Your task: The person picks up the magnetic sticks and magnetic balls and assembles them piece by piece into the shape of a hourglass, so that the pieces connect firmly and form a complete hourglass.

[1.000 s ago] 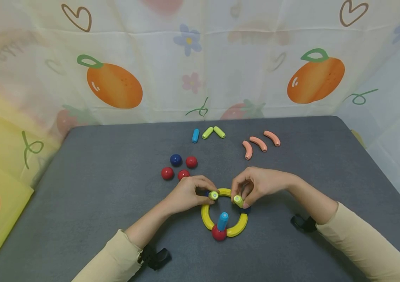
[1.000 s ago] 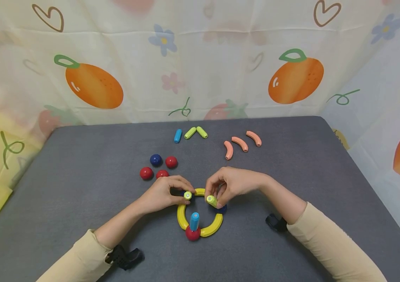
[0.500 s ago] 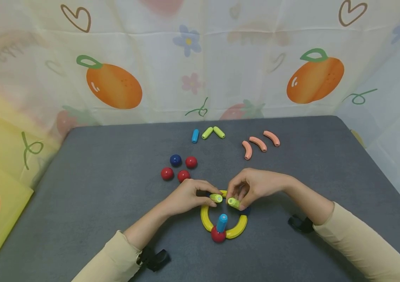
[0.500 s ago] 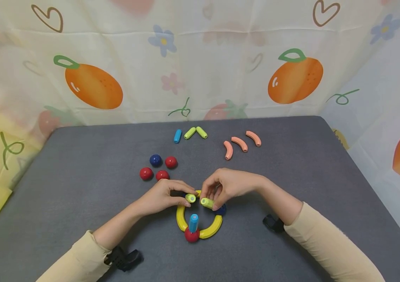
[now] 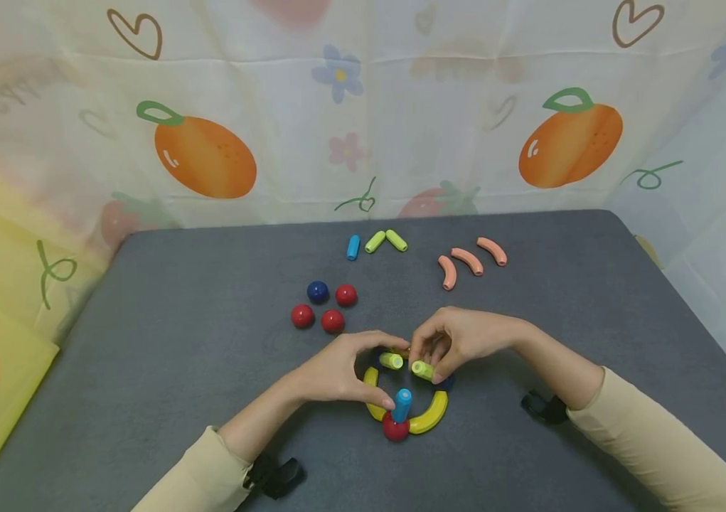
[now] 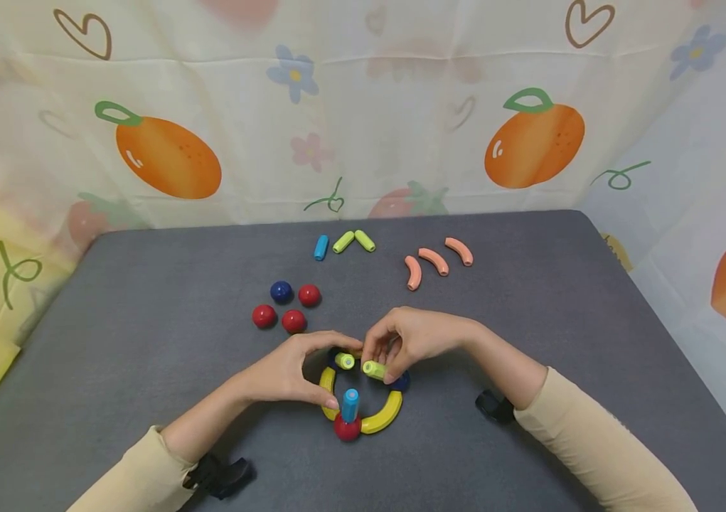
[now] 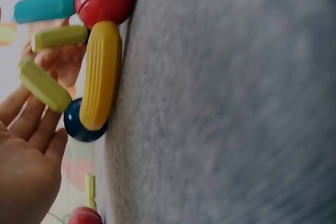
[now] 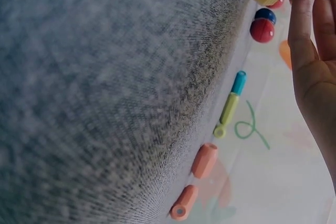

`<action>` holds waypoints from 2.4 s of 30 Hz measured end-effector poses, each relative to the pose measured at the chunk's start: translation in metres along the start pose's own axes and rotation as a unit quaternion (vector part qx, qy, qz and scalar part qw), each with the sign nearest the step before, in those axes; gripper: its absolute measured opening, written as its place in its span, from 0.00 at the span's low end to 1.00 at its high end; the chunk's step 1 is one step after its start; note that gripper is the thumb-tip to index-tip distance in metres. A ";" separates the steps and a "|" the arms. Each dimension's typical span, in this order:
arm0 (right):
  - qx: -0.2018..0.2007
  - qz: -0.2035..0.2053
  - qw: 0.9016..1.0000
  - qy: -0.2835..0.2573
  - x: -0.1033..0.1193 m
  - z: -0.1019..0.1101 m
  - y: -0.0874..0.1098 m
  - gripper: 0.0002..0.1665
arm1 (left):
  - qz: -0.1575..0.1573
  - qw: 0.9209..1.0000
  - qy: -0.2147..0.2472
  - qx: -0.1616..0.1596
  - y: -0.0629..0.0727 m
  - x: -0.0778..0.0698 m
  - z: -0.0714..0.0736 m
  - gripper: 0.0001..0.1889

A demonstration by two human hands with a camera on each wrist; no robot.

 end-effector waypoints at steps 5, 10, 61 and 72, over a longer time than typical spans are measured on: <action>0.000 -0.008 1.000 -0.003 0.001 0.001 0.001 0.16 | 0.037 0.998 -0.044 -0.003 -0.004 -0.005 -0.009 0.33; 0.000 0.000 1.000 0.000 0.001 0.001 0.001 0.17 | 0.049 0.998 -0.038 -0.012 -0.006 -0.004 -0.012 0.29; -0.006 -0.013 1.000 -0.017 0.001 -0.002 -0.002 0.15 | -0.011 0.991 0.011 -0.132 0.004 -0.003 0.023 0.13; -0.002 -0.021 1.000 -0.021 0.001 -0.002 -0.002 0.15 | 0.059 0.971 -0.067 -0.221 0.036 0.004 0.102 0.15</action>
Point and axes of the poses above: each hand's wrist, its own y-axis away from the middle knuckle, its own z-axis out of the back of the hand, x = y × z, the point moved 3 cm from there along -y, towards the middle knuckle, and after that the axes turned 14 degrees about -z, right-handed, at the moved point
